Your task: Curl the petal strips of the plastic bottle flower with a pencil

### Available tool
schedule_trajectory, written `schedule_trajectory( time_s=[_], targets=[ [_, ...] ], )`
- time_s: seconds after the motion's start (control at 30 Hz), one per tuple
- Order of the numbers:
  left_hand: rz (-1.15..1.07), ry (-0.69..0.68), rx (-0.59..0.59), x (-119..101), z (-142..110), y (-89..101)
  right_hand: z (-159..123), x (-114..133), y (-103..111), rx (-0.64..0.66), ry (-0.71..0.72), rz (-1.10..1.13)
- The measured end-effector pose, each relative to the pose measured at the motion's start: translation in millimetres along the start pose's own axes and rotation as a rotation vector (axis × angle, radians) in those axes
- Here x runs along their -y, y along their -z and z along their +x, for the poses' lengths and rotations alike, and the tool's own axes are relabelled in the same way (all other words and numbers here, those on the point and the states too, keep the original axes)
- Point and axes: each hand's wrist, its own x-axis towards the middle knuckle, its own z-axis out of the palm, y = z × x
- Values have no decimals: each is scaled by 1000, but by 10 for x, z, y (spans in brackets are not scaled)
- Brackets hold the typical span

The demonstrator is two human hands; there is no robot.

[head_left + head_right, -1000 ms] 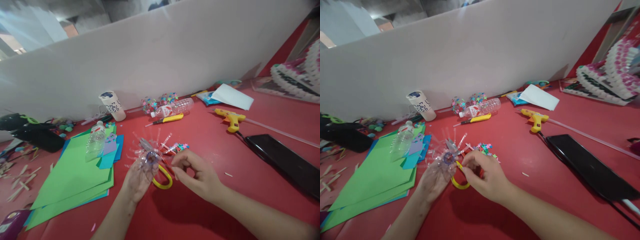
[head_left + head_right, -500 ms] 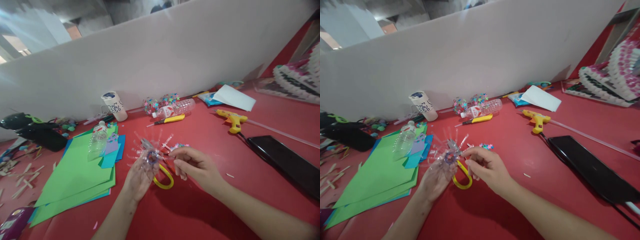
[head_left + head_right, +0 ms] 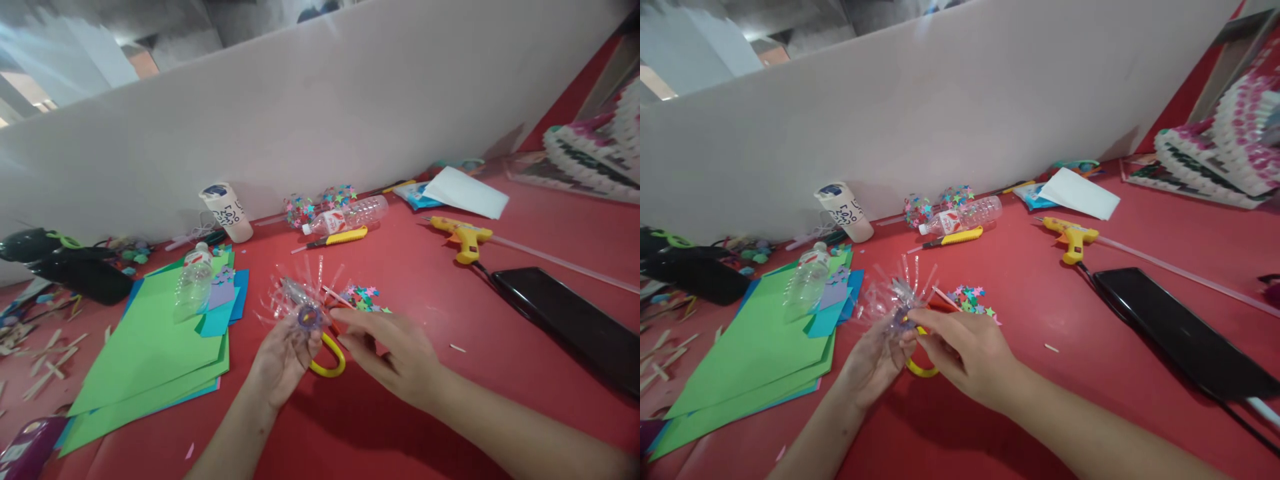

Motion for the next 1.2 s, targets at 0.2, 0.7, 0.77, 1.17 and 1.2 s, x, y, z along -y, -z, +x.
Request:
schedule_trajectory(
  time_s=[0.2,0.7,0.77,1.17,1.2],
  targets=[
    [3,41,-85,20,-31,-85,13,-11,-15,6,-8,21],
    [8,4,-51,43,0,-35,-10,-18,-12,5,-12,27],
    [13,8,-43,37,6,-29,-6,1,-1,-15,-27,50],
    [57,-174,-57,-15,-14,-41,48,29,-23,-15,-552,807],
    [57,-171,-54,-16,-12,-41,54,27,-22,-10,-574,849]
  ],
)
